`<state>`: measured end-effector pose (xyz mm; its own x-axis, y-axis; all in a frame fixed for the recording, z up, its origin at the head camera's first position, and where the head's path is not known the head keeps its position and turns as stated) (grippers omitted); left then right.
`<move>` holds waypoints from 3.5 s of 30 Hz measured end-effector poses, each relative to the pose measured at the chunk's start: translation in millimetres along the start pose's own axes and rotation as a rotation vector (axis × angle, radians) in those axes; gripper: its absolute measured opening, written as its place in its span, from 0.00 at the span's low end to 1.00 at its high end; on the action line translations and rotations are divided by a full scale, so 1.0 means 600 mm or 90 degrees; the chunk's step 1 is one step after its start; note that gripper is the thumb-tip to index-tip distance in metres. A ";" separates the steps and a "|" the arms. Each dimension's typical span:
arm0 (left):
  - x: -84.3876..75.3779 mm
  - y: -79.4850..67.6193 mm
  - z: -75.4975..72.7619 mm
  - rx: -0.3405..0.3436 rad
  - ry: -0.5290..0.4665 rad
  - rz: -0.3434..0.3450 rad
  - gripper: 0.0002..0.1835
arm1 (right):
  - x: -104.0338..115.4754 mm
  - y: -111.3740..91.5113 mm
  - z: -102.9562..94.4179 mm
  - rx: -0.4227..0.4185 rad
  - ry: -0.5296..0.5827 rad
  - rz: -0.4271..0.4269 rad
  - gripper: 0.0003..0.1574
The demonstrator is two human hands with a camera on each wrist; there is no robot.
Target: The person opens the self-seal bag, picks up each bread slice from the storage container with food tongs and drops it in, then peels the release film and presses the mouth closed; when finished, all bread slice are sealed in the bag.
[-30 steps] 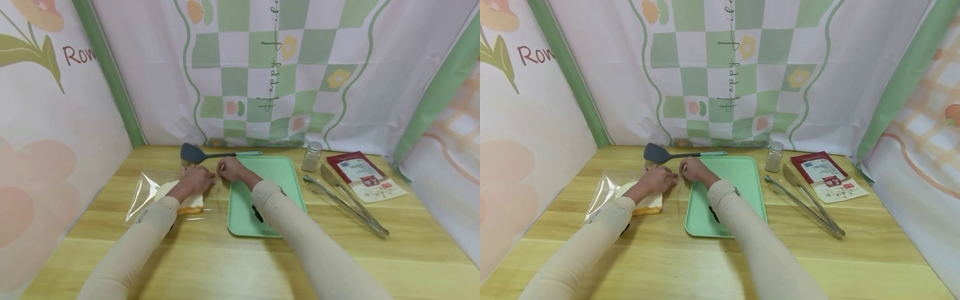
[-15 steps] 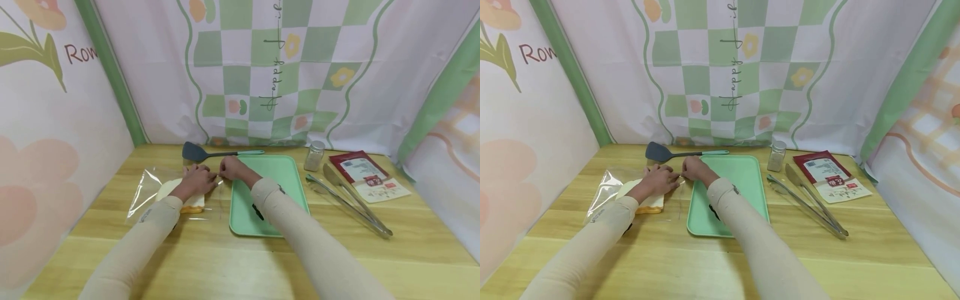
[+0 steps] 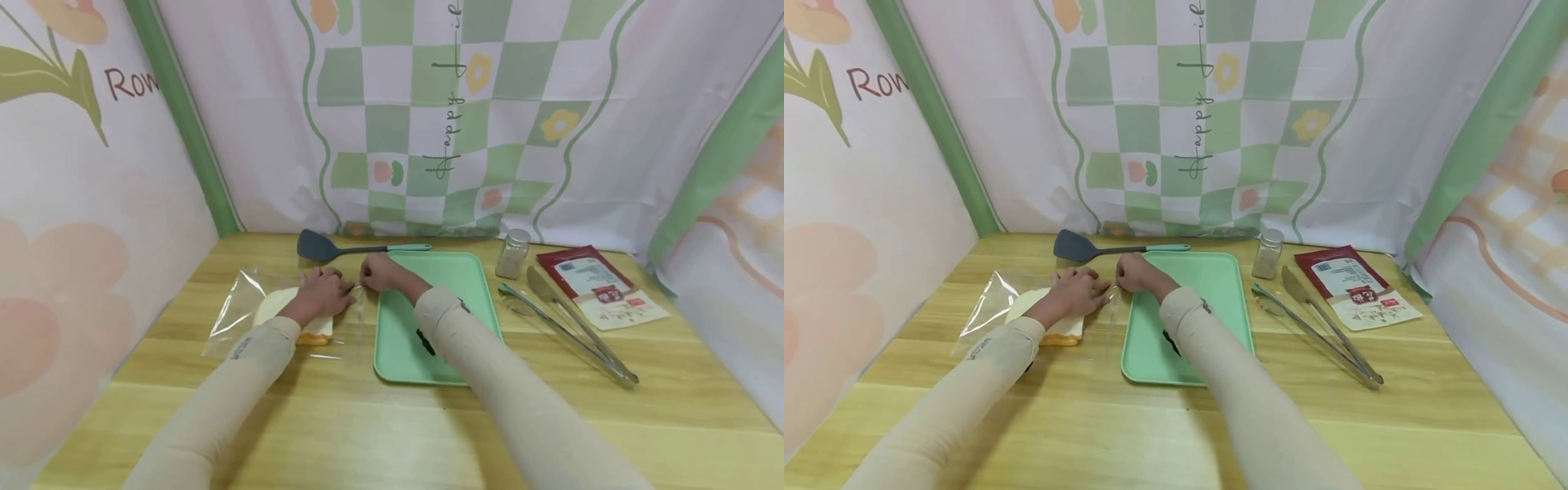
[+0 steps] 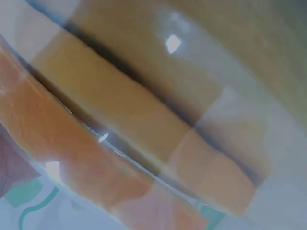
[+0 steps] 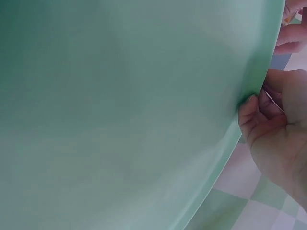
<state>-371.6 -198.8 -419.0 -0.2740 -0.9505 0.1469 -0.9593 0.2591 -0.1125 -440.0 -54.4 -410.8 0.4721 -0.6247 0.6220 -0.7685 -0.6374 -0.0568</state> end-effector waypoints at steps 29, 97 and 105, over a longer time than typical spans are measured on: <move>-0.007 -0.005 -0.004 0.019 -0.017 -0.009 0.27 | -0.016 -0.006 -0.012 0.024 0.064 -0.020 0.06; -0.012 -0.008 -0.003 0.002 -0.016 -0.022 0.26 | -0.014 -0.008 -0.029 0.096 -0.079 -0.066 0.04; -0.012 -0.010 -0.001 0.005 -0.025 -0.024 0.25 | -0.015 -0.007 -0.023 0.117 -0.047 -0.073 0.03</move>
<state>-363.8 -193.7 -418.6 -0.2344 -0.9657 0.1119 -0.9682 0.2216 -0.1158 -447.0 -39.7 -405.3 0.5873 -0.5705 0.5741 -0.6199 -0.7732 -0.1341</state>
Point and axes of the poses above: each hand's wrist, its own y-axis towards the middle knuckle, its own z-axis out of the palm, x = y × z, the point moved 3 cm from there along y, towards the middle knuckle, and after that the axes turned 15 degrees about y, right-handed, at the moved point
